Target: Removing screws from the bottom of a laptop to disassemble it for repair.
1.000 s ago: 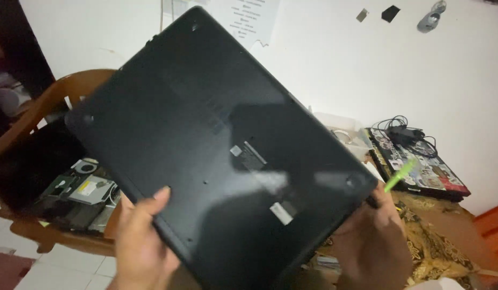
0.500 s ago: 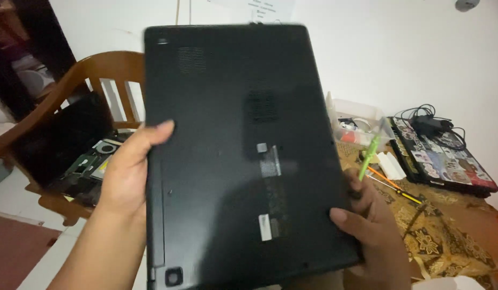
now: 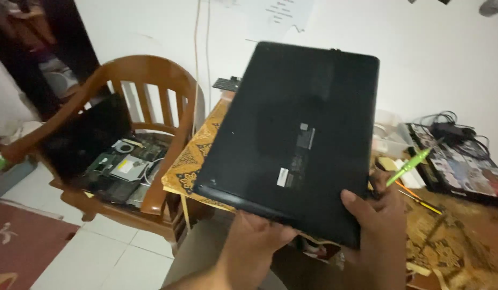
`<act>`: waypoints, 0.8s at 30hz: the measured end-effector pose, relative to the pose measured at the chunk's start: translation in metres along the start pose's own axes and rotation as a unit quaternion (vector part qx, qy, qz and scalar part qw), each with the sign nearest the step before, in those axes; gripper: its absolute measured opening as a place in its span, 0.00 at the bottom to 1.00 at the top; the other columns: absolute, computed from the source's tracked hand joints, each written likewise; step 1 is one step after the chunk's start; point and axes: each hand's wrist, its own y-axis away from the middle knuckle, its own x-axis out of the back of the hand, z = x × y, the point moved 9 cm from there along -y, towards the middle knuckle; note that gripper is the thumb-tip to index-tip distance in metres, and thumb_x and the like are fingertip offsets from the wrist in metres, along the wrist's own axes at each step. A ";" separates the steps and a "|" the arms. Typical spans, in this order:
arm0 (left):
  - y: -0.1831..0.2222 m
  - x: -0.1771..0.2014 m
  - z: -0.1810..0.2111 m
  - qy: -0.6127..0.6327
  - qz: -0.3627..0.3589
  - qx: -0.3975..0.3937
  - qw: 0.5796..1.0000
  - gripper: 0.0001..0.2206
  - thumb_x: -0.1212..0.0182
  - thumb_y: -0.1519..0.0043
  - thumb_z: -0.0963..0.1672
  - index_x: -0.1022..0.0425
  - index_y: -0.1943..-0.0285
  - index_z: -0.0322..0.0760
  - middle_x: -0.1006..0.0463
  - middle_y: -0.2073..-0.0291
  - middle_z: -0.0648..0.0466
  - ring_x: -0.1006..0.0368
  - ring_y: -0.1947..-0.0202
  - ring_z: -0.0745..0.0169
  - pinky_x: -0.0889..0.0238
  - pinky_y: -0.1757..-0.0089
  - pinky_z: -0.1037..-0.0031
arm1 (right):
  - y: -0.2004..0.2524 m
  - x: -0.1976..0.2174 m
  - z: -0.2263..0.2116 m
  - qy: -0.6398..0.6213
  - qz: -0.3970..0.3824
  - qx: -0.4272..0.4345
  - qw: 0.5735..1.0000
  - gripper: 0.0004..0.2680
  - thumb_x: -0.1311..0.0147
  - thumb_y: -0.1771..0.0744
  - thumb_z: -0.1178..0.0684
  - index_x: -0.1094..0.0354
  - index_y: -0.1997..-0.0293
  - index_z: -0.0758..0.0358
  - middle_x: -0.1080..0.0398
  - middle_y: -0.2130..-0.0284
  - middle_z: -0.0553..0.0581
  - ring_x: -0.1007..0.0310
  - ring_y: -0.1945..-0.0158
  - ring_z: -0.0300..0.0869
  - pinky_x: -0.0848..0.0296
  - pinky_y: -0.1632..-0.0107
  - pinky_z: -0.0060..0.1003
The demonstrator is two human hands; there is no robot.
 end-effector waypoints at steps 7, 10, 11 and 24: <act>0.020 0.056 -0.027 -0.002 0.314 0.202 0.928 0.45 0.31 0.49 0.41 0.54 0.23 0.55 0.29 0.31 0.47 0.29 0.35 0.43 0.33 0.38 0.47 | -0.002 -0.012 0.016 0.030 -0.049 0.045 0.997 0.16 0.43 0.37 0.62 0.51 0.52 0.58 0.36 0.74 0.62 0.37 0.74 0.42 0.34 0.78 0.43; 0.017 0.054 -0.021 -0.002 0.267 0.157 0.951 0.40 0.31 0.49 0.39 0.46 0.26 0.49 0.28 0.33 0.46 0.29 0.35 0.45 0.34 0.37 0.48 | -0.006 -0.007 0.025 0.057 -0.032 0.043 0.997 0.15 0.42 0.36 0.62 0.50 0.51 0.58 0.35 0.71 0.61 0.38 0.72 0.41 0.35 0.76 0.42; 0.011 0.047 -0.012 0.007 0.228 0.095 0.969 0.34 0.32 0.49 0.36 0.35 0.29 0.38 0.20 0.39 0.42 0.26 0.40 0.51 0.33 0.40 0.55 | -0.006 -0.007 0.029 -0.005 -0.032 0.018 0.999 0.16 0.44 0.36 0.62 0.52 0.54 0.49 0.32 0.66 0.59 0.38 0.73 0.42 0.36 0.78 0.40; 0.033 0.105 0.016 0.066 0.335 0.053 0.938 0.34 0.37 0.49 0.36 0.29 0.28 0.46 0.19 0.41 0.46 0.23 0.45 0.40 0.29 0.55 0.48 | 0.012 -0.026 0.027 -0.067 -0.136 0.044 0.987 0.17 0.45 0.37 0.60 0.53 0.53 0.46 0.38 0.74 0.56 0.40 0.81 0.40 0.38 0.85 0.34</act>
